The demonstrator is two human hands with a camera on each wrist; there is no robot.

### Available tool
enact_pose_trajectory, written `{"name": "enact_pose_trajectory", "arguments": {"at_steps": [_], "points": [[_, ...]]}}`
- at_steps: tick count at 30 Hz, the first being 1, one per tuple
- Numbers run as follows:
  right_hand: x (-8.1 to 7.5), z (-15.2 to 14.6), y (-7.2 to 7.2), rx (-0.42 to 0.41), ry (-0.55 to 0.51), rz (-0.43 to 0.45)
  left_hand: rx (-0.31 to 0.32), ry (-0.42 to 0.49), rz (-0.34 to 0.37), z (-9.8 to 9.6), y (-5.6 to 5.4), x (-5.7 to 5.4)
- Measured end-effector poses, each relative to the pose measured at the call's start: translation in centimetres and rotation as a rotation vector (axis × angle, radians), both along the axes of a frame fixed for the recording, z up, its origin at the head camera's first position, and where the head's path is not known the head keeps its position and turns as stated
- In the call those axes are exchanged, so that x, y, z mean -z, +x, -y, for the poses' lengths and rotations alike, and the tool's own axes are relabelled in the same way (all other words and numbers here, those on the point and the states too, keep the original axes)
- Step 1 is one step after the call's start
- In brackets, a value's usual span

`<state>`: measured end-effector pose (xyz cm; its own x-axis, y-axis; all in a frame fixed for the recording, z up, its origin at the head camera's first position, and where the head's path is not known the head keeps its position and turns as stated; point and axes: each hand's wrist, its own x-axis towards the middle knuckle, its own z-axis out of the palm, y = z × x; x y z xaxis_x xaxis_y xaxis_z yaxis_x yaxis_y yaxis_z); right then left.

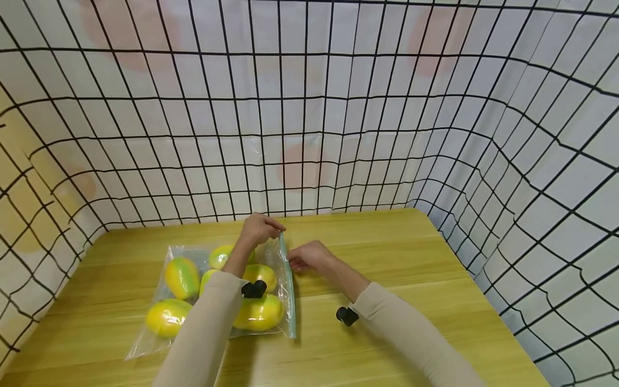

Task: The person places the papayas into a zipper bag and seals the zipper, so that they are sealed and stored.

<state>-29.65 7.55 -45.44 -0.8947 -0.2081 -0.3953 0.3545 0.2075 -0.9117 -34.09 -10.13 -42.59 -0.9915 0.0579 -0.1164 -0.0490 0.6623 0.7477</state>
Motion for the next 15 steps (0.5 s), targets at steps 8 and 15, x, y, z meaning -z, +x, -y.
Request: {"name": "enact_pose_trajectory", "arguments": {"at_steps": [8,15], "points": [[0.3,-0.9,1.3,-0.181,0.036,0.021,-0.026,-0.016,-0.029,-0.4,0.2,-0.3],[0.6,-1.7,3.3,-0.332,0.064,0.01,-0.069,0.014,-0.063,-0.3,0.2,-0.4]]}}
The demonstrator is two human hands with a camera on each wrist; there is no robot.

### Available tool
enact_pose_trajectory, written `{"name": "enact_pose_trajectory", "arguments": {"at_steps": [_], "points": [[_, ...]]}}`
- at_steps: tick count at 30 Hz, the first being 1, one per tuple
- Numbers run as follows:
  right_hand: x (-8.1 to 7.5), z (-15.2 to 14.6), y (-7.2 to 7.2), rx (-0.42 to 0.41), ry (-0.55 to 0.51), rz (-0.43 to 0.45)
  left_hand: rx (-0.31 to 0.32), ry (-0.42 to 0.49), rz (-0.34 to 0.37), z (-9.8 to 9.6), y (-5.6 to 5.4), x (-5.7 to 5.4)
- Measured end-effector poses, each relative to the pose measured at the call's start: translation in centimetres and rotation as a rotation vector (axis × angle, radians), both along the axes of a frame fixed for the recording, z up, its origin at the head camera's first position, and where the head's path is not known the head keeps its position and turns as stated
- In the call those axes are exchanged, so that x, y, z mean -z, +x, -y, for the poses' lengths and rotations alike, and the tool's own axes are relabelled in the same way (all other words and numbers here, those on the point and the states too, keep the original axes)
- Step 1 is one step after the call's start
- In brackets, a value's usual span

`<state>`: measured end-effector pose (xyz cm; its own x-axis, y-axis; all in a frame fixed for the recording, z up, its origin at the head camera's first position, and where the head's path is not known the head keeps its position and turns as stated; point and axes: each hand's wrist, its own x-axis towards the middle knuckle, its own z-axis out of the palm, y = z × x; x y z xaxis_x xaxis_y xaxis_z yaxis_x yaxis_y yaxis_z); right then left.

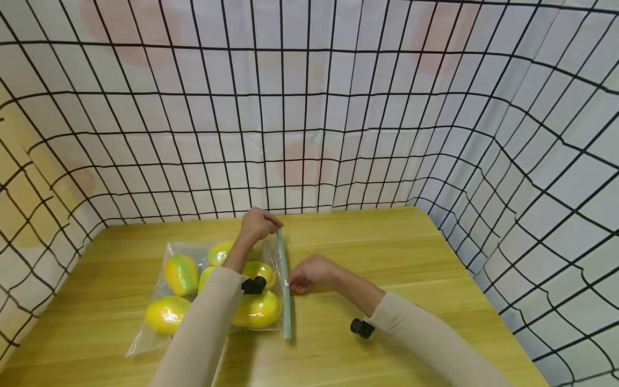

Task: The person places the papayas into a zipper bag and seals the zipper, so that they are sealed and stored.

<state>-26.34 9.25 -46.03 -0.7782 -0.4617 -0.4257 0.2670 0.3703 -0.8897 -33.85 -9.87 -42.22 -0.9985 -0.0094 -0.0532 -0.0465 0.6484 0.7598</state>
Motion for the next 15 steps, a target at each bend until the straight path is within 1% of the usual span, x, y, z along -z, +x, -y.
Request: {"name": "enact_pose_trajectory", "arguments": {"at_steps": [4,6,11,15], "points": [[-0.1,-0.4,0.9,-0.064,-0.011,0.043,-0.017,0.003,-0.008,0.0,-0.2,0.1],[-0.3,-0.5,1.3,-0.11,0.002,0.038,-0.019,0.006,-0.009,0.1,-0.4,0.1],[-0.6,-0.6,2.3,-0.191,0.027,0.053,-0.035,0.023,-0.021,0.6,-0.7,0.0],[-0.6,-0.7,3.0,-0.289,0.046,0.092,-0.05,0.034,-0.032,1.1,-0.7,0.0]]}}
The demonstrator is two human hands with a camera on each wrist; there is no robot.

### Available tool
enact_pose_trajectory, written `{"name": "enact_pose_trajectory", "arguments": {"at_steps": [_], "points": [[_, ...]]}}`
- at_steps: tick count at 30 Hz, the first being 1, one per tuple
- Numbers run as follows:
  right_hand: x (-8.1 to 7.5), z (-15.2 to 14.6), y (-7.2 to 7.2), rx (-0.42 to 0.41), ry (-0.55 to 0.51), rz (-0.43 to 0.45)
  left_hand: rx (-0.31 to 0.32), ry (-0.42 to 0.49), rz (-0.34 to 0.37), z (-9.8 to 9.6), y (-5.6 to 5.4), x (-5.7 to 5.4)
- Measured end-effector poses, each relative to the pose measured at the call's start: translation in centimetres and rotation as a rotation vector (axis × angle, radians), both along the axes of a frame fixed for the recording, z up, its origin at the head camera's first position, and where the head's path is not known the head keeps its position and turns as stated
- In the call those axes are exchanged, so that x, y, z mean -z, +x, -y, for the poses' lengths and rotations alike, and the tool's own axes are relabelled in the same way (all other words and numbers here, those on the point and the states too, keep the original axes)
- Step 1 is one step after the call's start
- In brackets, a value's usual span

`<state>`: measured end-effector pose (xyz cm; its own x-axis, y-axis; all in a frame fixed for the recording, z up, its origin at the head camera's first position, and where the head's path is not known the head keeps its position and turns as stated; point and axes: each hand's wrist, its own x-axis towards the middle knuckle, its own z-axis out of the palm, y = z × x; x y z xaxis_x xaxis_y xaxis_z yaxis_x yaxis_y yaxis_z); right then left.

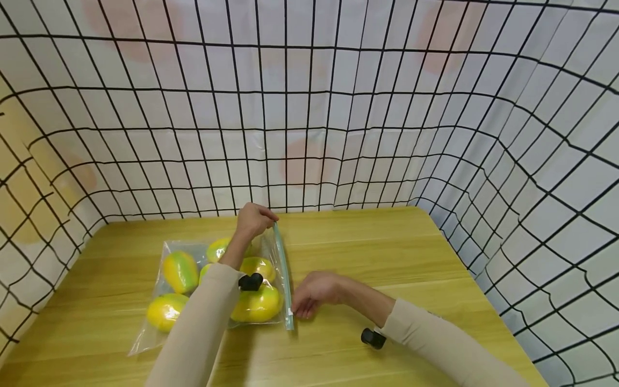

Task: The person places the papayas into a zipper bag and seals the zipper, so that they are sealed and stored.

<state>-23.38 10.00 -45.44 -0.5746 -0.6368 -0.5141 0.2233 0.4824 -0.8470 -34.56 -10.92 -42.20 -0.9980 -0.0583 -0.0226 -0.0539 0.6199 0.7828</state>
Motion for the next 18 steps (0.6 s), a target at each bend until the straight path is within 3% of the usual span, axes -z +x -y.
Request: {"name": "enact_pose_trajectory", "arguments": {"at_steps": [6,13,18], "points": [[0.24,-0.41,0.28,-0.082,0.02,0.043,-0.004,0.018,-0.013,-0.09,0.21,-0.14],[0.33,-0.69,0.27,-0.087,0.024,0.051,-0.002,0.017,0.005,-0.18,0.22,-0.23],[0.38,-0.73,0.37,-0.086,0.024,0.05,0.032,-0.002,0.008,-0.11,0.55,-0.34]]}}
